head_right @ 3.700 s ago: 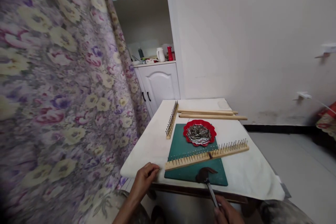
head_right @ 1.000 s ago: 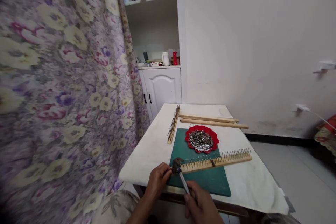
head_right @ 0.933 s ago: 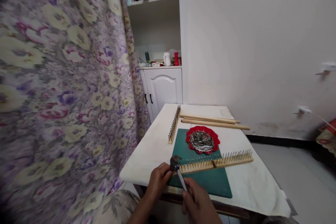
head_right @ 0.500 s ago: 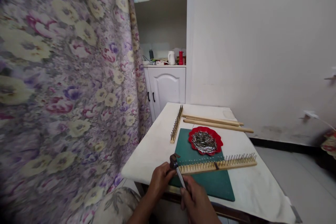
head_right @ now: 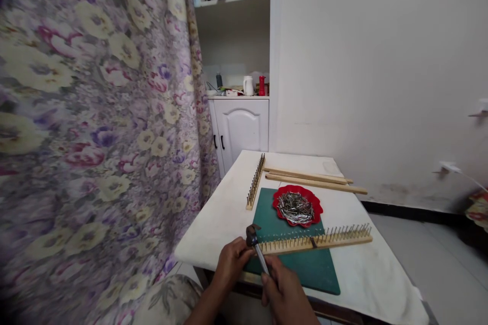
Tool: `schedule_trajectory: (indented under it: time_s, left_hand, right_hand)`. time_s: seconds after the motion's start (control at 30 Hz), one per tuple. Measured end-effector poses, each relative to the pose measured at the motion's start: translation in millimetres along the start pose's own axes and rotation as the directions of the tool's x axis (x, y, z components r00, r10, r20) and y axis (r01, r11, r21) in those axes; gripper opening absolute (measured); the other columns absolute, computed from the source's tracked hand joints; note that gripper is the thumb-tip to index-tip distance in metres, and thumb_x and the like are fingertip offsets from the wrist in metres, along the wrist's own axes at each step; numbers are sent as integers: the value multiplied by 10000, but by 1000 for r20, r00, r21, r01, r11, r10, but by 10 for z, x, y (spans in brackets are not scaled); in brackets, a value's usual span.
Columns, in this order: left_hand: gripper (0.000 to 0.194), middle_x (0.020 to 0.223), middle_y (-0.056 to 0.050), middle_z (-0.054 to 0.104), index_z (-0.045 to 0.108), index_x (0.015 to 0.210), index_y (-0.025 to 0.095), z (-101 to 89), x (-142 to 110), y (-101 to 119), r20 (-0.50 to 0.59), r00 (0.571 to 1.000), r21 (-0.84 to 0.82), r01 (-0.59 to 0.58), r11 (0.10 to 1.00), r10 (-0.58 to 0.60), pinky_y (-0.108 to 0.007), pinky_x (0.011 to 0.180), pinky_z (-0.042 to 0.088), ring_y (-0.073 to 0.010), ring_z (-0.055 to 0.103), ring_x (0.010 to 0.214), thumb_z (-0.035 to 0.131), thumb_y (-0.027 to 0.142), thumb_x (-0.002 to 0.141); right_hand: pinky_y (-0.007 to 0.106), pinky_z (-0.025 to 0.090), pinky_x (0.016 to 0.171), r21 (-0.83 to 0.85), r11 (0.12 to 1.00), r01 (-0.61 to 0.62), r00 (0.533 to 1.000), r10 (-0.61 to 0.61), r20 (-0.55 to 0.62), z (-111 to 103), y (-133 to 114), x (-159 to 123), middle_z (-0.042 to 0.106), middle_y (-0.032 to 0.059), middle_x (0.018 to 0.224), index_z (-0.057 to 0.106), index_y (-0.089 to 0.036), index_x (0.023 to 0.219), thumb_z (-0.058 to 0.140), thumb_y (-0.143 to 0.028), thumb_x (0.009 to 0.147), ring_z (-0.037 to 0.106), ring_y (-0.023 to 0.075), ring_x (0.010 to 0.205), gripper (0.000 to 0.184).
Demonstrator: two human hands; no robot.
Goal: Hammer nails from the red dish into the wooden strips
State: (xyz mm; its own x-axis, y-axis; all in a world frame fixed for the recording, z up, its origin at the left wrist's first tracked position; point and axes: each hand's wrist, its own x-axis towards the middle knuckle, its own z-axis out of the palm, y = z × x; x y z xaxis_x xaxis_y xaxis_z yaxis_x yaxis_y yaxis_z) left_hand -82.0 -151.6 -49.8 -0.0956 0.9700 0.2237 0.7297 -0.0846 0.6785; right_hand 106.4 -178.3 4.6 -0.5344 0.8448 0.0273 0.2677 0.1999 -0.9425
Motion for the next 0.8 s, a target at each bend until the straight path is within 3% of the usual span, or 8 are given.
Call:
schedule_trajectory:
  time_s: [0.27,0.63,0.8]
  left_hand:
    - [129,729,-9,586,652,763,176,-35,-43,59,-10,1000,-85,5,996,-6,-227,645,385,-145,557,691,531,221,770]
    - [169,655,10,518,550,611,172,-5,6,37,1,1000,-57,9,998,-8,-208,603,348,-136,525,672,520,219,770]
    - [186,652,4,514,552,606,169,-6,5,40,5,1000,-55,16,998,-16,-217,600,353,-143,525,659,512,233,776]
  right_hand:
    - [203,290,329,22,999,-25,999,26,-30,-47,-11,-11,557,-55,550,481,-129,1167,347,-404,901,415,84,294,405]
    - [239,430,452,15,1000,-23,999,23,-22,-23,7,8,577,-51,518,543,-137,1151,407,-393,878,458,112,331,399]
    - [221,417,420,41,998,-45,999,46,-27,-14,-5,10,560,-59,516,535,-143,1158,421,-387,868,445,100,322,396]
